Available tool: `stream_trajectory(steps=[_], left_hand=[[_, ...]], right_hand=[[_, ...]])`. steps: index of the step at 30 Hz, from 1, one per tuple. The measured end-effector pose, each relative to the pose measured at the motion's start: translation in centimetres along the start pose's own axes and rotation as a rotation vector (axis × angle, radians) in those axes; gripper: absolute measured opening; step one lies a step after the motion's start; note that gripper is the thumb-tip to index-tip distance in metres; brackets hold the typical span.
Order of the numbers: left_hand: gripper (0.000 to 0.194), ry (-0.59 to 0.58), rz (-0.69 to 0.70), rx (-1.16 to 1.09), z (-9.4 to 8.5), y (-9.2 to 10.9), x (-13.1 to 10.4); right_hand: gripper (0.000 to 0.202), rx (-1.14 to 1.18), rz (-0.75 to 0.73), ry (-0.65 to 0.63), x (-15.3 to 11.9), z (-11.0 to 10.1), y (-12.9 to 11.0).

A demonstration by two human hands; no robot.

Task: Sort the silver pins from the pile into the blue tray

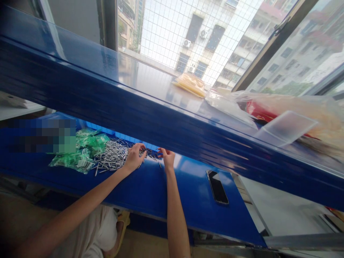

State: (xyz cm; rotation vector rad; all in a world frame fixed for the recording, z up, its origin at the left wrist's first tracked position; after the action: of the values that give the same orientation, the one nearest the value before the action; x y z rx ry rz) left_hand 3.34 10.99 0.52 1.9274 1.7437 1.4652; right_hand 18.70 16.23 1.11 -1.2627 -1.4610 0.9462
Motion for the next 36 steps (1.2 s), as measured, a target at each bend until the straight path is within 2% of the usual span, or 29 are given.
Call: stream_trajectory(steps=[5,8,11,14,17,22,27,31,36], left_hand=[[0.017,-0.01,0.002,-0.004,-0.1,0.1,0.0],[0.017,-0.025,0.007,0.002,-0.1,0.3,0.0],[0.014,-0.118,0.085,0.005,0.0,0.6,-0.1],[0.016,-0.255,0.211,0.022,0.3,1.0,-0.5],[0.021,-0.349,0.267,0.036,0.6,1.0,-0.8],[0.022,-0.424,0.278,0.048,0.9,0.5,-1.0],[0.023,-0.45,0.226,0.12,1.4,0.1,-0.9],[0.026,-0.42,0.16,0.205,1.3,0.2,-0.7],[0.022,-0.368,0.149,0.164,0.9,0.4,-0.7]], right_hand=[[0.045,-0.048,-0.038,-0.049,0.1,0.1,-0.5],[0.042,-0.232,-0.04,0.003,-0.1,-0.7,-0.2],[0.034,-0.568,-0.056,0.043,-0.3,-1.9,0.5],[0.031,-0.723,-0.063,-0.108,-0.3,-2.9,1.5],[0.031,-0.661,-0.104,-0.266,-0.2,-3.3,2.1],[0.023,-0.558,-0.117,-0.363,-0.2,-2.8,2.3],[0.021,-0.595,-0.151,-0.312,-0.2,-1.8,2.3],[0.022,-0.588,-0.169,-0.288,-0.3,-1.2,2.2],[0.018,-0.624,-0.178,-0.23,-0.7,-0.3,1.9]])
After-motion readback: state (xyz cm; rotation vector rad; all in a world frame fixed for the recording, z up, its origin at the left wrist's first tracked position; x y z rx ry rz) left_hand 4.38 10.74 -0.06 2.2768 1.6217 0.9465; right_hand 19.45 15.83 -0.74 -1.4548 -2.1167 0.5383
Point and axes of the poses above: each hand's wrist, its own x-axis towards the middle knuckle, its own z-axis out of the palm, y = z × x, the point moved 2 cm from there along x, towards the middle knuckle, and after that the axes turned 7 degrees about -x, right-handed, at the moved point
